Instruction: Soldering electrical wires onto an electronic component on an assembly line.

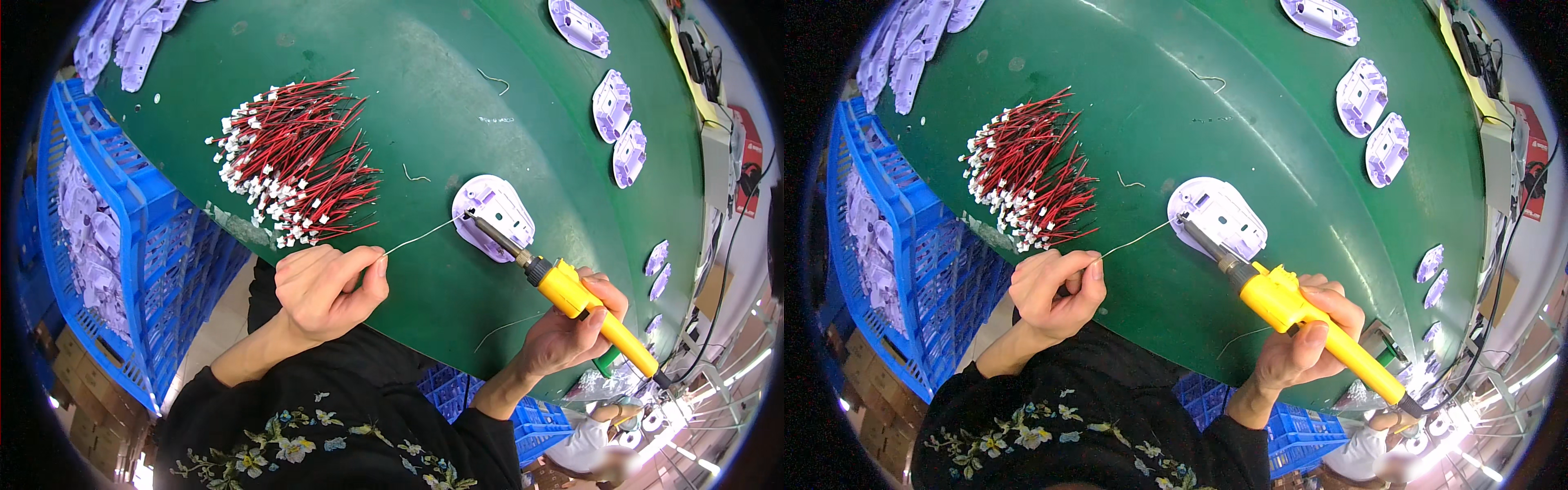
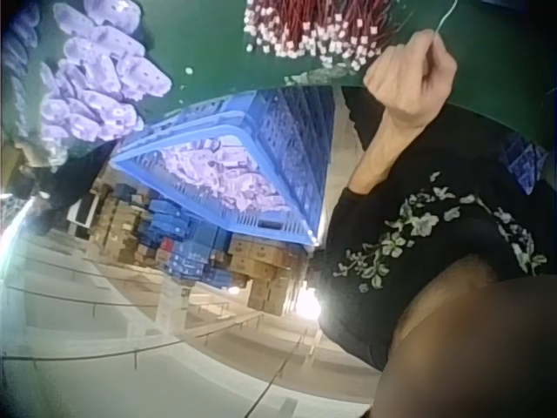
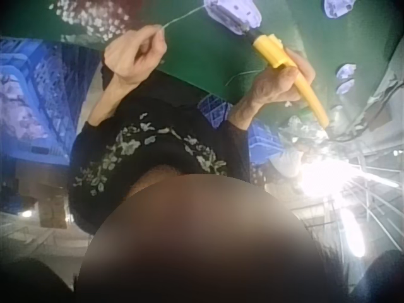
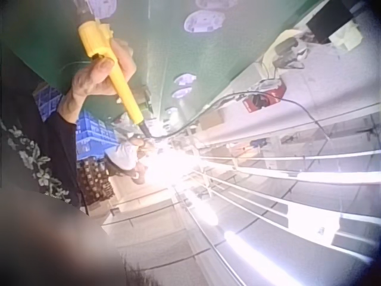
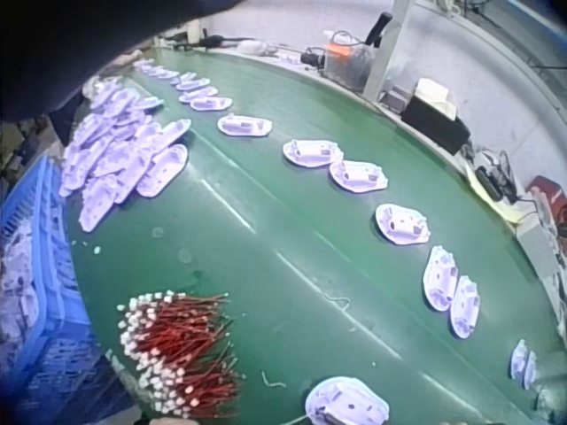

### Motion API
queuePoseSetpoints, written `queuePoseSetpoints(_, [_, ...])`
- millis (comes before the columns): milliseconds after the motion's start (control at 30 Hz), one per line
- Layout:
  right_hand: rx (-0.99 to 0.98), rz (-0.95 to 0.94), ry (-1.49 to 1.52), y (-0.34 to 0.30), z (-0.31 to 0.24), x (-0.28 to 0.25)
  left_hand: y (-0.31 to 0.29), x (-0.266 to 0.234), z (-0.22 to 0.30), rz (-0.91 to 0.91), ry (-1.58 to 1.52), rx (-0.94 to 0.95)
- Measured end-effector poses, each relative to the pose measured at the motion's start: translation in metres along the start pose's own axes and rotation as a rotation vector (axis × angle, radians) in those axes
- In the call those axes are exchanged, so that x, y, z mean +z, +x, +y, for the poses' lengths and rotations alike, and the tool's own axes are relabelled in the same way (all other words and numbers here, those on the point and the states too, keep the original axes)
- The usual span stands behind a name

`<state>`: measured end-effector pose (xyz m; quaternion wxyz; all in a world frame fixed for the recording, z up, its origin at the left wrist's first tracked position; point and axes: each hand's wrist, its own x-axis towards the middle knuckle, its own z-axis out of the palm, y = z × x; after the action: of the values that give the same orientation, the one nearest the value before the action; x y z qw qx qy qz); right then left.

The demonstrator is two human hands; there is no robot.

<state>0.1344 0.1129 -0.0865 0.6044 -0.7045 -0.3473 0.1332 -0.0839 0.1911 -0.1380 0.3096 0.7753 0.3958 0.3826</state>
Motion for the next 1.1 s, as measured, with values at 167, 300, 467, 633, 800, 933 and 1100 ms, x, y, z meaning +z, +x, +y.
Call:
queuePoseSetpoints(167, [-0.034,-0.013,-0.008,-0.0004,-0.0007,0.002,-0.0001,0.0002,-0.0002,0.001,0.004,0.003])
queuePoseSetpoints(300, [-0.035,-0.018,0.002,-0.0008,-0.0026,0.0031,0.0004,0.0006,0.0,0.007,0.009,-0.005])
queuePoseSetpoints(467, [-0.055,-0.022,0.003,-0.0013,-0.0024,0.0031,0.0004,-0.0001,-0.001,-0.014,0.019,0.0])
queuePoseSetpoints(633, [-0.074,-0.023,-0.002,-0.001,-0.0025,0.0054,0.0004,0.0007,-0.0017,-0.008,0.027,0.0])
queuePoseSetpoints(800, [-0.086,-0.049,0.006,-0.0012,-0.0021,0.0043,0.0003,0.0003,-0.0032,-0.01,0.014,0.011])
queuePoseSetpoints(933, [-0.092,-0.062,-0.001,-0.0004,-0.0035,0.0047,0.001,-0.0005,-0.0035,-0.016,0.007,0.011])
queuePoseSetpoints(1100, [-0.098,-0.06,-0.008,-0.0002,-0.0042,0.0072,0.0016,0.0005,-0.0036,-0.004,0.004,0.006])
